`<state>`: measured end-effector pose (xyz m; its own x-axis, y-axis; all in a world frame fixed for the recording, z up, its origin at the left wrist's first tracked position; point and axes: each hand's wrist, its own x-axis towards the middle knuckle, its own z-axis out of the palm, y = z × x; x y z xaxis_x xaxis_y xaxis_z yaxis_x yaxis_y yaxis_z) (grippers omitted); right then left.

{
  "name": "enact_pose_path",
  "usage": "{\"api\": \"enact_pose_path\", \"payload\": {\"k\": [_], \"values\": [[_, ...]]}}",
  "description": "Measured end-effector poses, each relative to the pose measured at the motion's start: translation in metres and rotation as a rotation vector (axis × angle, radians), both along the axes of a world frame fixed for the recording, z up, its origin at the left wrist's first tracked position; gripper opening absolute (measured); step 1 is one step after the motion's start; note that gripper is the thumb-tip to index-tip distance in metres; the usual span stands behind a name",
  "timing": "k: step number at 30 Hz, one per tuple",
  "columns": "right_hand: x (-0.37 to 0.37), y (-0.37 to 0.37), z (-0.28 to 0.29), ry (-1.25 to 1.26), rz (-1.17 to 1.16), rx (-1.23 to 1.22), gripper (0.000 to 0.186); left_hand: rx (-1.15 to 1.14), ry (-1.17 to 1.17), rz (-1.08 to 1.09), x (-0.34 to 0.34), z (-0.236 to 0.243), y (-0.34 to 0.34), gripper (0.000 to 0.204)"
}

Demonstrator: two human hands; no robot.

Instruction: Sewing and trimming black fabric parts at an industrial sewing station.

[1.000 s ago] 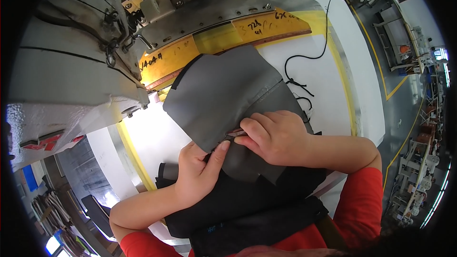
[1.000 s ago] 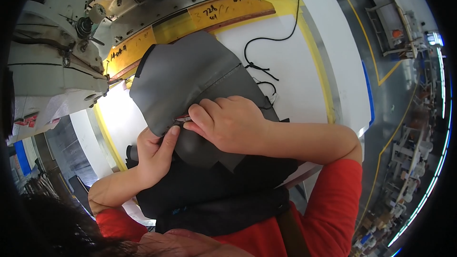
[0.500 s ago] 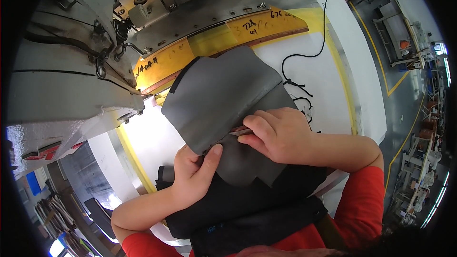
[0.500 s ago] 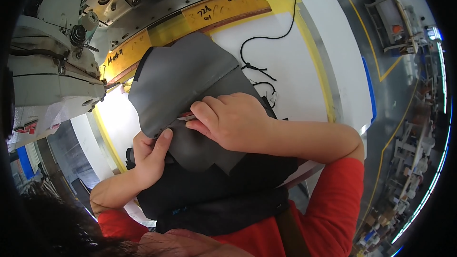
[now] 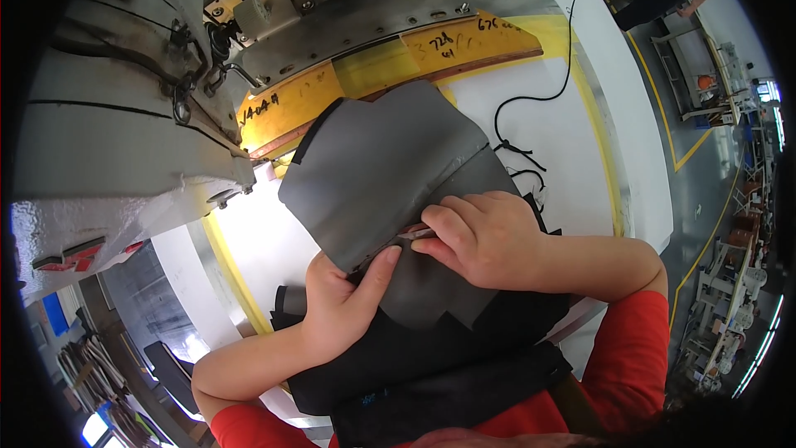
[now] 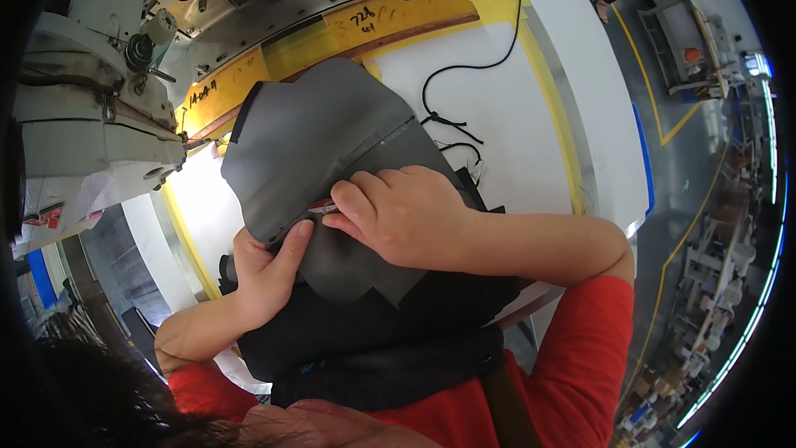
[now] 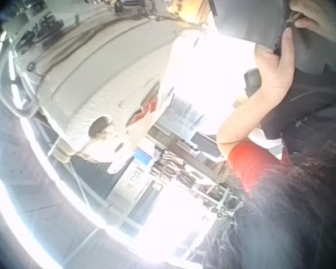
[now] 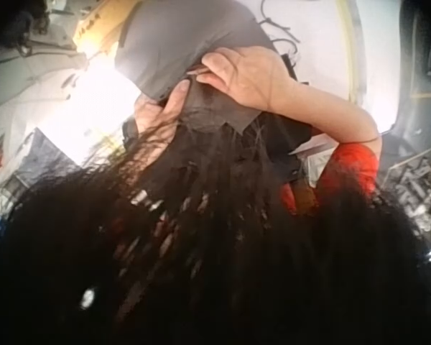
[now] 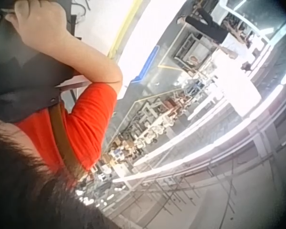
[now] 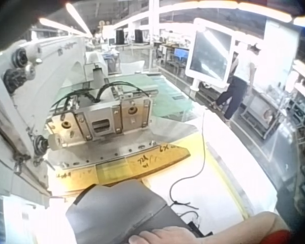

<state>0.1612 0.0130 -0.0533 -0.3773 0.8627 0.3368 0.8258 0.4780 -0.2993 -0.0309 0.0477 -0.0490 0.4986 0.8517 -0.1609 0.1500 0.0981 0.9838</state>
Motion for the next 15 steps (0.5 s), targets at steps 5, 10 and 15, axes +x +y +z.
{"api": "enact_pose_path", "payload": {"k": [5,10,15], "values": [[-0.0034,-0.0007,-0.0021,0.015,-0.008,0.017,0.032,0.026,0.01,0.0,-0.0013,-0.0003,0.0001,0.01],[-0.0038,-0.0014,0.0004,0.006,0.004,-0.004,0.032,0.029,-0.019,0.009,-0.0024,-0.0029,-0.0004,0.01],[-0.0053,-0.0009,-0.0003,0.006,-0.001,-0.011,0.031,0.042,0.018,-0.005,-0.0027,-0.0034,-0.0005,0.01]]}}
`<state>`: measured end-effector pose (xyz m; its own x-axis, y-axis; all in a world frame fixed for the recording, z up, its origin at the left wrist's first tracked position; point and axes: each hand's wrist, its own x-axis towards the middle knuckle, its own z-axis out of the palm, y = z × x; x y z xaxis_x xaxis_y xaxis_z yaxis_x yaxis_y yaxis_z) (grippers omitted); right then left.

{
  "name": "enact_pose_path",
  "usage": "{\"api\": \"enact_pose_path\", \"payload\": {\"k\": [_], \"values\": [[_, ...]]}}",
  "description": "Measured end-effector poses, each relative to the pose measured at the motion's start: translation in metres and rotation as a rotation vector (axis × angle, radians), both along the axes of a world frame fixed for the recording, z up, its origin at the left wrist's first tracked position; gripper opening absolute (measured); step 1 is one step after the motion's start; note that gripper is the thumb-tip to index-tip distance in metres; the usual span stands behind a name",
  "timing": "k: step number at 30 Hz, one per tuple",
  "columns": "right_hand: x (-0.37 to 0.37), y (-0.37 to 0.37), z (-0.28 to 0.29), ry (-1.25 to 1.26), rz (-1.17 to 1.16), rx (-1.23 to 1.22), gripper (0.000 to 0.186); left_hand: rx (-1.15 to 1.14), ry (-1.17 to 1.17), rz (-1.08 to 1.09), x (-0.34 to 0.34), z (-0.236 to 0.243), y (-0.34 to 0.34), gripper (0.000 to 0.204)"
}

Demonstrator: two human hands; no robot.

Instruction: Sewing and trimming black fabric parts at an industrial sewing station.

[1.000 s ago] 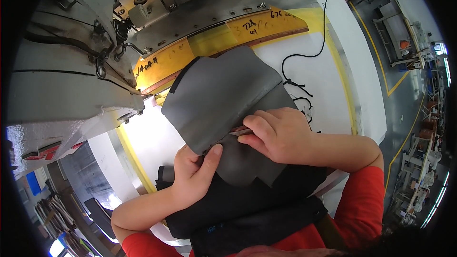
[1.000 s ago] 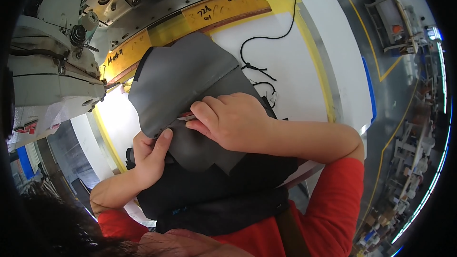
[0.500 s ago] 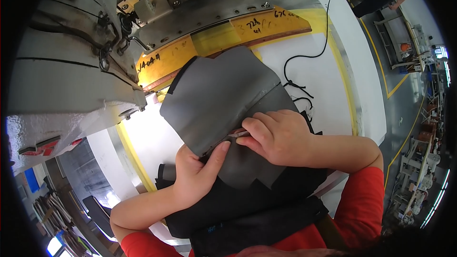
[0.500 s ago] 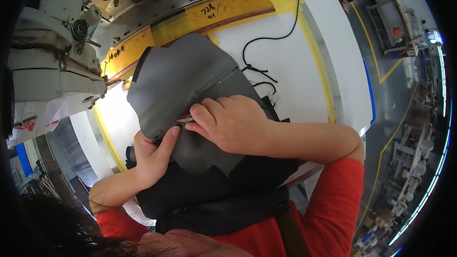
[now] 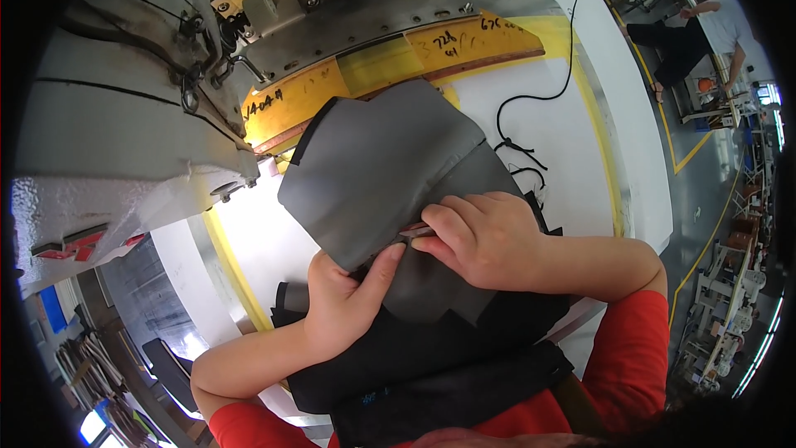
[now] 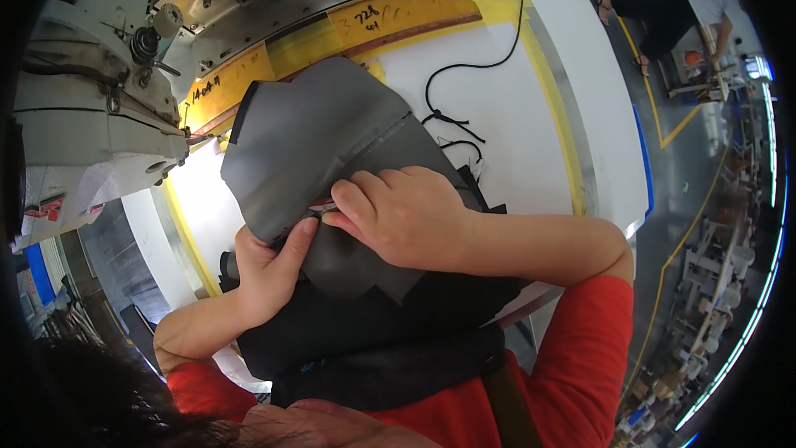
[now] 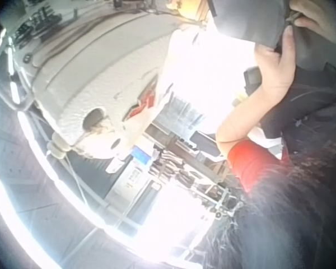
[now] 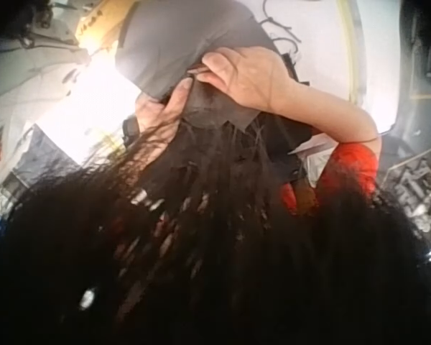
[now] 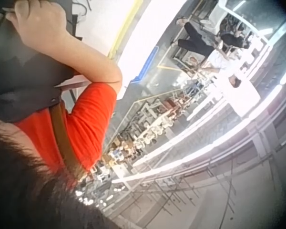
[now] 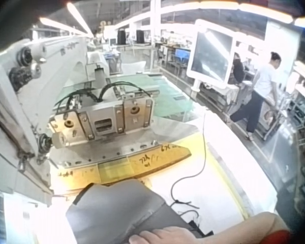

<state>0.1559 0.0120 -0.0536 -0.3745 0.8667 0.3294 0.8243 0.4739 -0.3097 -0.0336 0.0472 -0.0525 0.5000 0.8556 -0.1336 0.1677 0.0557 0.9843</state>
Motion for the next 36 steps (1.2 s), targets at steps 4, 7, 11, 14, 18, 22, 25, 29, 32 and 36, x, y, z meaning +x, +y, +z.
{"api": "enact_pose_path", "payload": {"k": [4,7,11,14,18,22,25,29,32,36], "values": [[-0.001,0.0,-0.001,0.011,0.002,-0.006,0.03,0.059,-0.004,0.014,0.002,0.002,0.001,0.01],[0.002,0.001,0.0,0.016,0.012,-0.006,0.029,0.067,0.0,0.006,0.004,0.004,0.001,0.011],[0.003,0.001,-0.001,0.036,0.029,0.005,0.03,0.083,0.001,-0.017,0.003,0.001,0.002,0.011],[0.007,0.001,0.0,0.064,0.012,0.022,0.031,-0.012,-0.029,0.008,0.002,0.003,0.003,0.011],[0.011,0.003,0.002,0.038,-0.026,0.053,0.025,-0.03,-0.007,-0.001,0.001,0.004,0.003,0.012],[0.01,0.001,-0.001,0.041,0.0,0.023,0.034,-0.034,-0.055,0.009,0.003,0.006,0.003,0.011],[0.01,0.001,-0.001,0.024,0.003,0.026,0.034,-0.018,-0.057,-0.001,0.003,0.005,0.003,0.011],[0.009,0.001,-0.001,0.003,0.003,0.019,0.034,-0.013,-0.06,-0.011,0.002,0.005,0.003,0.012],[0.008,0.0,0.0,-0.012,0.003,0.02,0.034,-0.023,-0.058,-0.013,0.0,0.004,0.002,0.013],[0.006,0.0,0.001,-0.026,-0.008,0.022,0.032,-0.011,-0.055,0.002,0.001,0.002,0.002,0.013]]}}
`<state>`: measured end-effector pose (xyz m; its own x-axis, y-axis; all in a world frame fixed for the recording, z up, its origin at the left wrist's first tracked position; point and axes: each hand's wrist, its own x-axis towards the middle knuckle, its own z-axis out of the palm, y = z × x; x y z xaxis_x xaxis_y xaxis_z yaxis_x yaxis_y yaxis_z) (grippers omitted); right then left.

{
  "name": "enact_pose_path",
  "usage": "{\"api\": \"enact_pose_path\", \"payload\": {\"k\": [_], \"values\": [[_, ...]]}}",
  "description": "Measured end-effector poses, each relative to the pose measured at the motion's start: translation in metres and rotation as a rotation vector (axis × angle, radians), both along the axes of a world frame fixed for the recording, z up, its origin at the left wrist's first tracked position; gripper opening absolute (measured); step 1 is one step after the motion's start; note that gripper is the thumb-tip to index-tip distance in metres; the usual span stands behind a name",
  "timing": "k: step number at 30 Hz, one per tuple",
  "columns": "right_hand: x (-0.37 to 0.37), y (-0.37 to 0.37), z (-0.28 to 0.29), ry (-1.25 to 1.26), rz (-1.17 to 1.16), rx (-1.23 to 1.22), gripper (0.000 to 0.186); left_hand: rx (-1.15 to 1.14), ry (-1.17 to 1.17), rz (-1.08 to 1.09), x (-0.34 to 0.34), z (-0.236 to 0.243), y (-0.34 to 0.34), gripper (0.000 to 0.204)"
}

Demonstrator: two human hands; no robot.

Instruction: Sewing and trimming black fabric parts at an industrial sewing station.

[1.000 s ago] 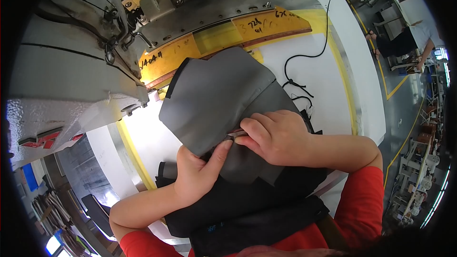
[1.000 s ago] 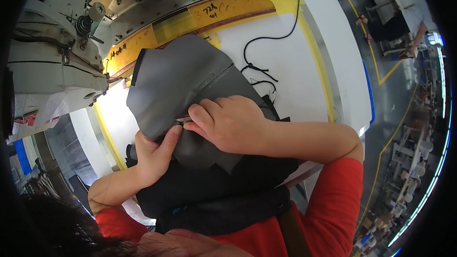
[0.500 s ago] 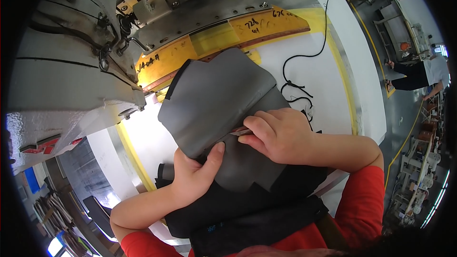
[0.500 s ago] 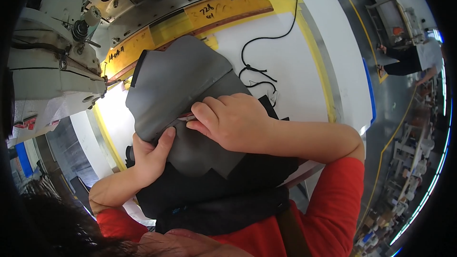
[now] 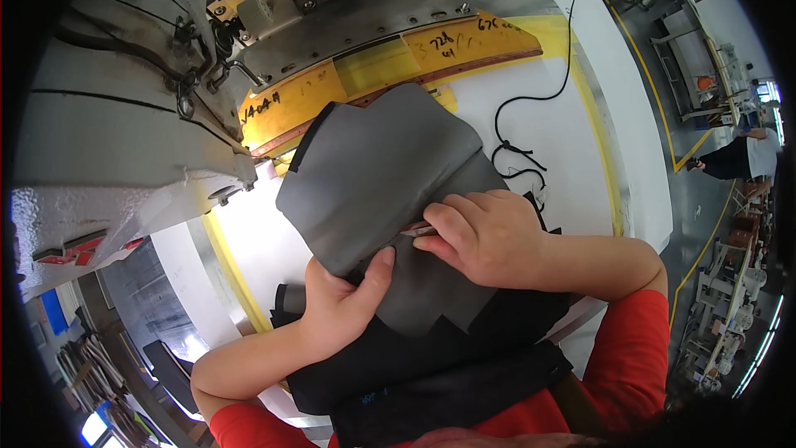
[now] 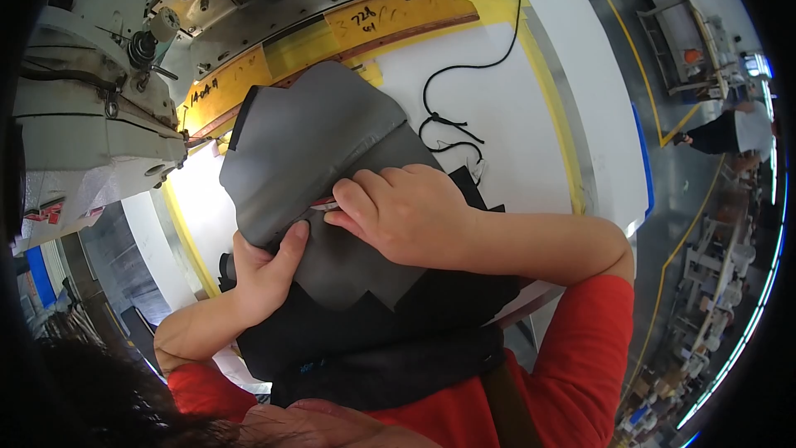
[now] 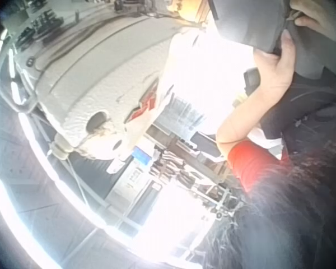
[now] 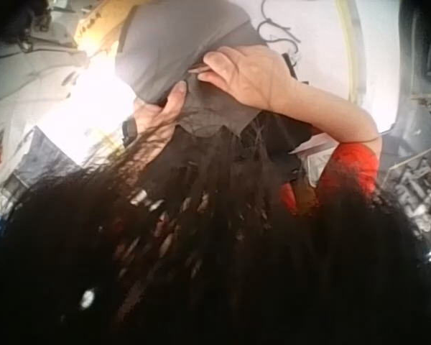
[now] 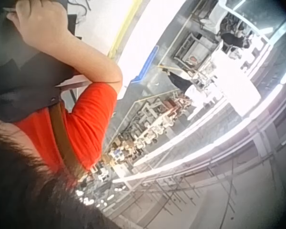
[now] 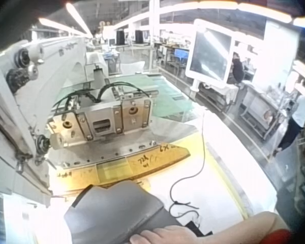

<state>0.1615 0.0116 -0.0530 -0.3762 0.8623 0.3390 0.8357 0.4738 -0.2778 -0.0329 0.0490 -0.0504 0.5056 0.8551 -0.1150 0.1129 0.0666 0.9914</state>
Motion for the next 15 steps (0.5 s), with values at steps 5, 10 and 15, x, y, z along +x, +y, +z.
{"api": "enact_pose_path", "payload": {"k": [5,10,15], "values": [[-0.0028,0.002,-0.0026,0.019,0.014,-0.002,0.031,0.008,-0.008,-0.002,-0.0019,-0.001,0.0004,0.01],[-0.0032,0.0014,0.0015,0.014,0.031,-0.027,0.031,-0.036,-0.032,0.015,-0.0031,0.0016,-0.0004,0.01],[-0.0046,0.0001,0.0019,0.032,0.051,-0.013,0.031,-0.047,-0.134,0.039,0.001,0.0076,-0.0002,0.012]]}}
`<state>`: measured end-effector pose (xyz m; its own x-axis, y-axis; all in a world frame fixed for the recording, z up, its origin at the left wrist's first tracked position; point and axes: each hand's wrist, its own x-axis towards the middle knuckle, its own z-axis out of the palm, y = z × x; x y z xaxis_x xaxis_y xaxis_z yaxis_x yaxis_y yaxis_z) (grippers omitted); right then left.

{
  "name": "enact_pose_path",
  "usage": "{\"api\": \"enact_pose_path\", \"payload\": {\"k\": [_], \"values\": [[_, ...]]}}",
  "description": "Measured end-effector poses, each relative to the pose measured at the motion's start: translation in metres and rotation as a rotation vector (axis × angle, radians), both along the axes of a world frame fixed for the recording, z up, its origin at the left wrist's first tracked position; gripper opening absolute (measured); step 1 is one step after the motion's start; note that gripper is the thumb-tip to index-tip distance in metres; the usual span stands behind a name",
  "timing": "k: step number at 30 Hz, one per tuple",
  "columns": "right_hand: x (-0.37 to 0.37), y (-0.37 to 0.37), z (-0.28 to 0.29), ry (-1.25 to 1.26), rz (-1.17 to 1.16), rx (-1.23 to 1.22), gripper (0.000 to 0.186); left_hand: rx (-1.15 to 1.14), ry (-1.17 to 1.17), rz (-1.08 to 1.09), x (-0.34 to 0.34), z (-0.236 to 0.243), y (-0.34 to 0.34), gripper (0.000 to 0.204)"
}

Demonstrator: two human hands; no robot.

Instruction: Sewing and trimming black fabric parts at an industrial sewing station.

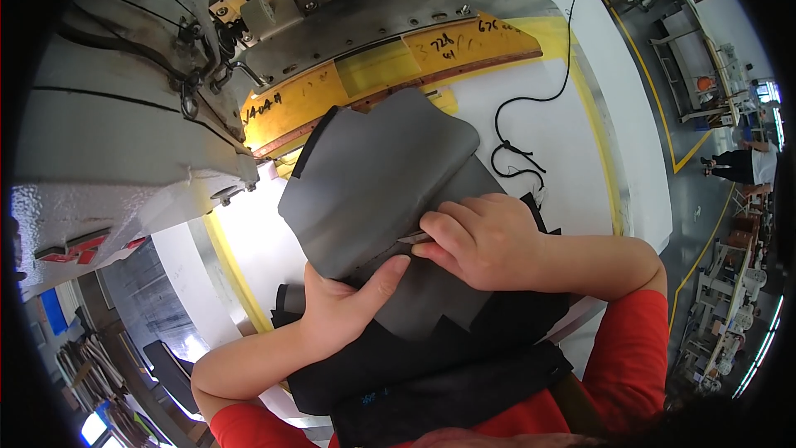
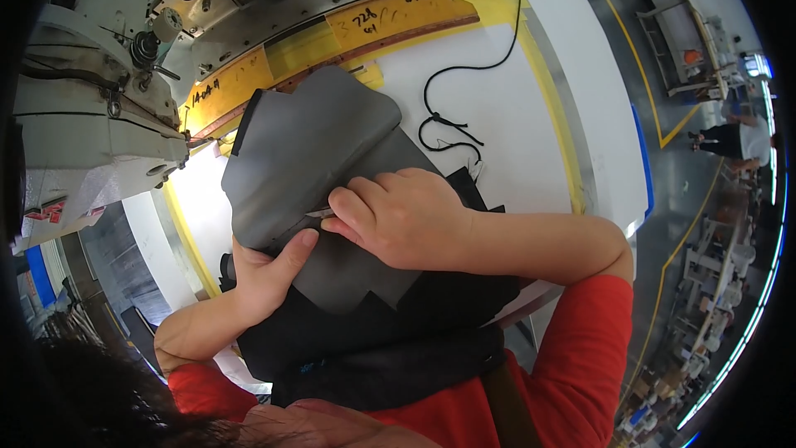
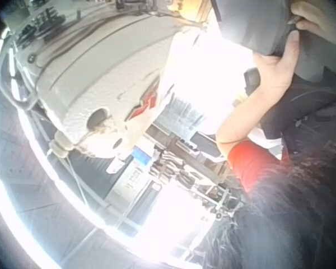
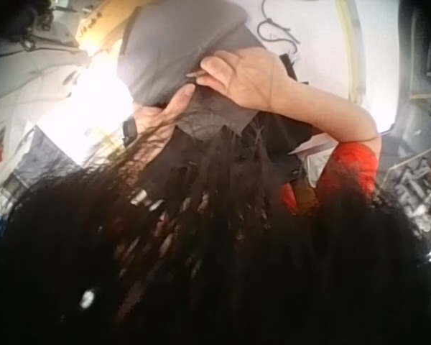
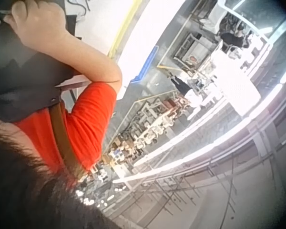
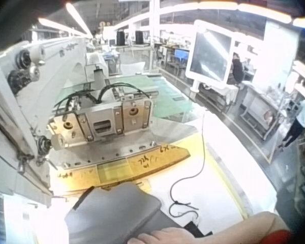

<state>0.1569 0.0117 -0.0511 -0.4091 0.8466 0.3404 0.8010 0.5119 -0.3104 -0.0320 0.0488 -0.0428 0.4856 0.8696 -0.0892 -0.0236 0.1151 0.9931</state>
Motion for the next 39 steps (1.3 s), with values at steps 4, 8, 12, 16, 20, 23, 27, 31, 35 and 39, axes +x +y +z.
{"api": "enact_pose_path", "payload": {"k": [4,8,12,16,20,23,27,31,35,39], "values": [[0.0019,0.0008,-0.0028,0.038,-0.034,0.131,0.023,0.02,0.075,-0.013,-0.0024,-0.0028,0.0003,0.016],[0.0044,0.0007,0.0008,0.017,-0.073,0.096,0.024,-0.013,0.063,0.008,-0.0038,-0.0082,-0.0004,0.019],[0.005,0.0001,-0.0013,0.017,-0.047,0.005,0.031,0.003,0.088,-0.013,-0.0037,-0.0065,0.0002,0.019],[0.0051,-0.0004,-0.0001,0.01,-0.054,0.014,0.031,0.043,0.099,-0.018,-0.0035,-0.0056,0.0,0.019],[0.0054,0.0004,-0.0014,0.003,-0.051,0.021,0.031,0.014,0.096,-0.019,-0.0033,-0.0054,0.0008,0.018],[0.0044,0.0002,-0.0028,-0.006,-0.054,0.029,0.031,0.029,0.097,-0.025,-0.0041,-0.0075,0.0006,0.017],[0.0014,0.0001,-0.0036,-0.009,-0.053,0.014,0.031,0.097,0.114,-0.029,-0.0044,-0.0101,-0.0002,0.017],[0.0001,-0.0001,-0.0032,0.002,-0.042,0.001,0.031,0.143,0.12,-0.04,-0.0041,-0.0089,0.0008,0.016],[0.0013,0.0003,-0.0034,0.014,-0.028,-0.025,0.031,0.14,0.14,-0.05,-0.0051,-0.0076,0.0,0.016],[0.0043,0.002,-0.0014,0.072,-0.041,0.017,0.03,0.14,0.123,-0.057,-0.006,-0.0066,0.0015,0.017]]}}
